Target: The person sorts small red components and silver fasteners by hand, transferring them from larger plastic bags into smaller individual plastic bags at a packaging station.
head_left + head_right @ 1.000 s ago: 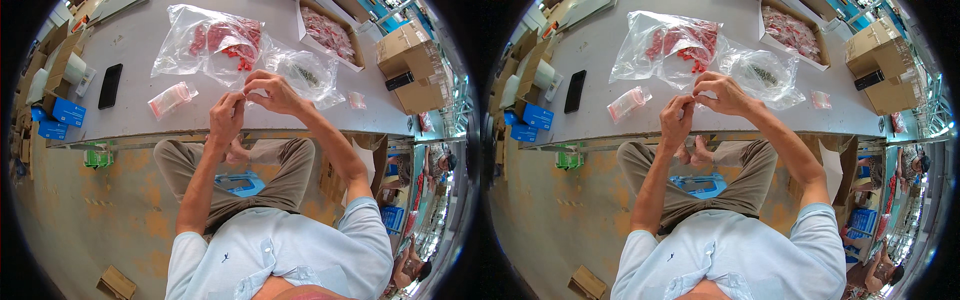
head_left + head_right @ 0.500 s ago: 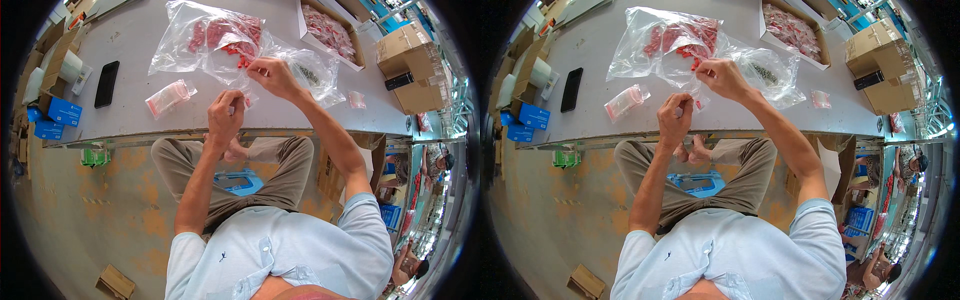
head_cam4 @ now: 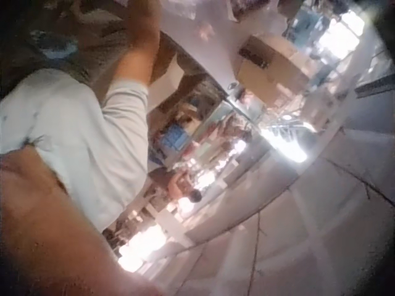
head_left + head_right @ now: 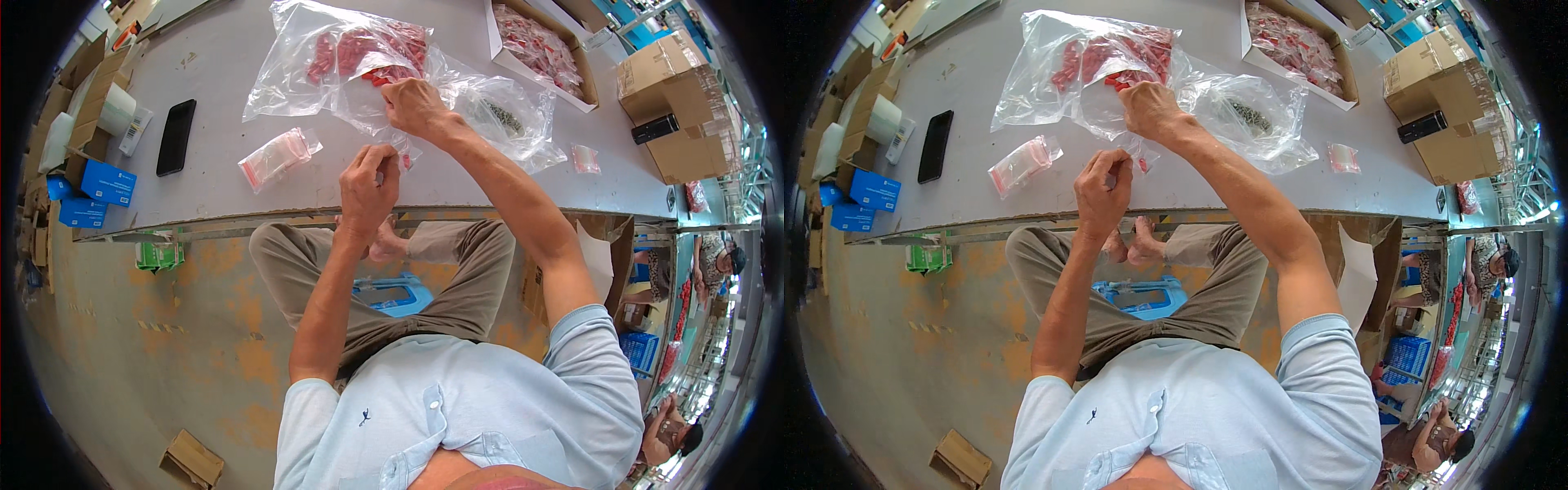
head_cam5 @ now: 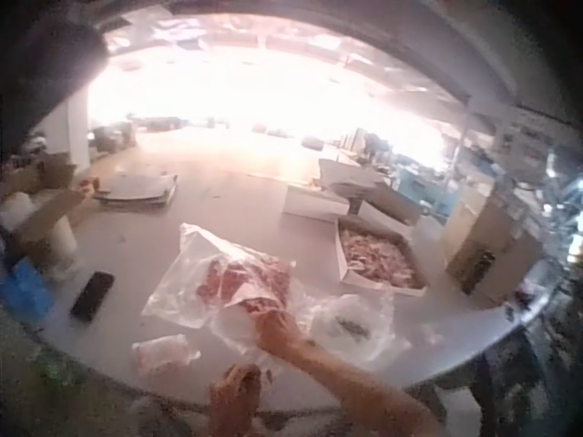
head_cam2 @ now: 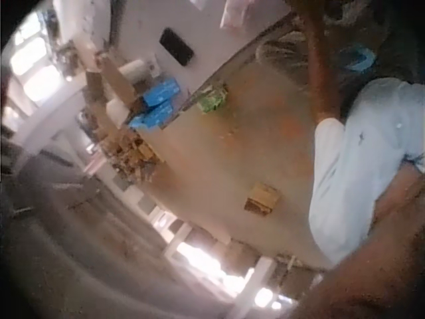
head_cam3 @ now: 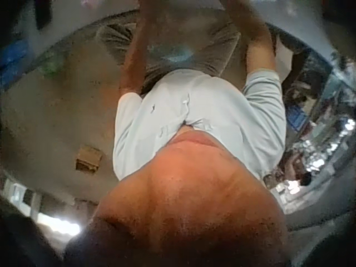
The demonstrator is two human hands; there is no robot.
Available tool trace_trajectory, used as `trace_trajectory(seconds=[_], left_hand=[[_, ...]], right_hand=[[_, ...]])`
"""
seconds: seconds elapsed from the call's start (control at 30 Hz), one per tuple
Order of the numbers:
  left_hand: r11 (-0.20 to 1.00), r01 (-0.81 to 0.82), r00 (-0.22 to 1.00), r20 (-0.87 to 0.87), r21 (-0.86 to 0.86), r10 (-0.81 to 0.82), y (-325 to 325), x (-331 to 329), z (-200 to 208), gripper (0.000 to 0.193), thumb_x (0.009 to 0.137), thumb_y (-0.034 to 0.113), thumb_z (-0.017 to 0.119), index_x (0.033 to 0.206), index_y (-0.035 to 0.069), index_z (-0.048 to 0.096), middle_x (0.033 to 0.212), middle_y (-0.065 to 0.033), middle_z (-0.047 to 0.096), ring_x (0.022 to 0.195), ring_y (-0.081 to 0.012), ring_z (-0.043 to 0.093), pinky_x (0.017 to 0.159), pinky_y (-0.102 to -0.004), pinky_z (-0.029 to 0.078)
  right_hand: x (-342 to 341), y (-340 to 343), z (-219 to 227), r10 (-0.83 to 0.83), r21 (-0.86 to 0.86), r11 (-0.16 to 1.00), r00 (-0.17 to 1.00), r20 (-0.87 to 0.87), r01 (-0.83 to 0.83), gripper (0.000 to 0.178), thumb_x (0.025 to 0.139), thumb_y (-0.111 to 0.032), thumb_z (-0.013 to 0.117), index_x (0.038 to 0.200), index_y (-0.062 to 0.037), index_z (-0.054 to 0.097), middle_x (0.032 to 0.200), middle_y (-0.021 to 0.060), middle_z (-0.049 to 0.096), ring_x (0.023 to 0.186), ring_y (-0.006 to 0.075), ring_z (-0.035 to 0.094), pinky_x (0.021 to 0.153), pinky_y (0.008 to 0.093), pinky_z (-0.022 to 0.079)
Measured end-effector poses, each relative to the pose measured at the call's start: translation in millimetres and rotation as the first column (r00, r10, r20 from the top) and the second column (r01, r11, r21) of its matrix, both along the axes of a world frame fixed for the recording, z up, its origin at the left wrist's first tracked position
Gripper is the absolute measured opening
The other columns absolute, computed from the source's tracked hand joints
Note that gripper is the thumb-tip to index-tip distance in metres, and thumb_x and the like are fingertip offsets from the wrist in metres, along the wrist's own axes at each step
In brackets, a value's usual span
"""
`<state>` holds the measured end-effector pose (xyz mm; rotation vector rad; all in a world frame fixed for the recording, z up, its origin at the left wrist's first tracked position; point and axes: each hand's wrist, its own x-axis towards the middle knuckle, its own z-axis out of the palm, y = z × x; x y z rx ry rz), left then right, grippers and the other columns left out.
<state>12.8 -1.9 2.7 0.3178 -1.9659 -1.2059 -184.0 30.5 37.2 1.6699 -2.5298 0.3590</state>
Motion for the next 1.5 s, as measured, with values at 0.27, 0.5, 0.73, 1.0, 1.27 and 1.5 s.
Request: trace_trajectory(seconds=[0.27, 0.5, 0.73, 1.0, 1.27, 1.5], left_hand=[[0.999, -0.024, 0.999, 0.020, -0.043, 0.024, 3, -2, -2, 0.010, 0.090, -0.002, 0.069, 0.099, -0.001, 0.069, 0.087, -0.0125, 0.070, 0.073, -0.0243, 0.070, 0.069, -0.0349, 0.056], [0.995, -0.007, 1.000, -0.028, -0.099, 0.005, 4, -1, -2, 0.013, 0.089, -0.004, 0.069, 0.101, 0.001, 0.068, 0.088, -0.0128, 0.069, 0.075, -0.0265, 0.071, 0.069, -0.0363, 0.057], [0.989, 0.015, 0.998, -0.055, -0.150, -0.023, 7, -3, -5, 0.015, 0.090, -0.004, 0.067, 0.103, 0.002, 0.068, 0.090, -0.0134, 0.069, 0.075, -0.0294, 0.071, 0.068, -0.0381, 0.056], [0.992, 0.046, 0.997, -0.058, -0.121, -0.053, 4, 2, -5, 0.015, 0.089, -0.004, 0.069, 0.103, 0.001, 0.069, 0.091, -0.0124, 0.069, 0.076, -0.0262, 0.070, 0.071, -0.0359, 0.056], [0.976, 0.192, 0.981, -0.022, 0.107, -0.190, -7, 0, 1, 0.009, 0.090, -0.005, 0.071, 0.099, -0.003, 0.071, 0.093, -0.0067, 0.069, 0.081, -0.0140, 0.066, 0.075, -0.0278, 0.054], [0.869, 0.277, 0.960, -0.085, 0.411, -0.266, -9, 1, -2, 0.028, 0.097, -0.002, 0.065, 0.124, 0.005, 0.064, 0.093, -0.0024, 0.067, 0.084, -0.0089, 0.063, 0.080, -0.0244, 0.052]], right_hand=[[3, 16, 15, 0.019, -0.109, 0.994, 0.991, 0.130, -0.005, 0.009, 0.086, -0.010, 0.067, 0.086, -0.0016, 0.069, 0.079, 0.0158, 0.073, 0.071, 0.0296, 0.072, 0.068, 0.0404, 0.059], [27, 70, 70, 0.100, -0.150, 0.984, 0.394, 0.914, 0.097, 0.017, 0.094, -0.016, 0.069, 0.100, -0.0002, 0.071, 0.075, 0.0042, 0.069, 0.061, 0.0098, 0.066, 0.051, 0.0244, 0.054], [34, 72, 61, -0.052, 0.038, 0.999, 0.464, 0.884, 0.038, 0.017, 0.094, -0.017, 0.069, 0.099, -0.0008, 0.070, 0.074, 0.0058, 0.069, 0.059, 0.0102, 0.065, 0.048, 0.0249, 0.052], [40, 77, 45, -0.097, -0.067, 0.982, 0.783, 0.614, 0.174, 0.022, 0.092, -0.024, 0.074, 0.105, -0.0062, 0.076, 0.089, 0.0077, 0.075, 0.083, 0.0182, 0.070, 0.077, 0.0343, 0.057], [34, 106, 25, 0.136, -0.212, 0.977, 0.672, 0.728, 0.031, 0.019, 0.098, -0.017, 0.071, 0.108, -0.0016, 0.072, 0.093, 0.0010, 0.071, 0.088, 0.0087, 0.065, 0.079, 0.0281, 0.055], [49, 108, 9, 0.138, -0.261, 0.945, 0.485, 0.863, 0.196, 0.015, 0.102, -0.016, 0.067, 0.104, -0.0009, 0.070, 0.087, 0.0011, 0.068, 0.084, 0.0086, 0.063, 0.078, 0.0263, 0.053]])
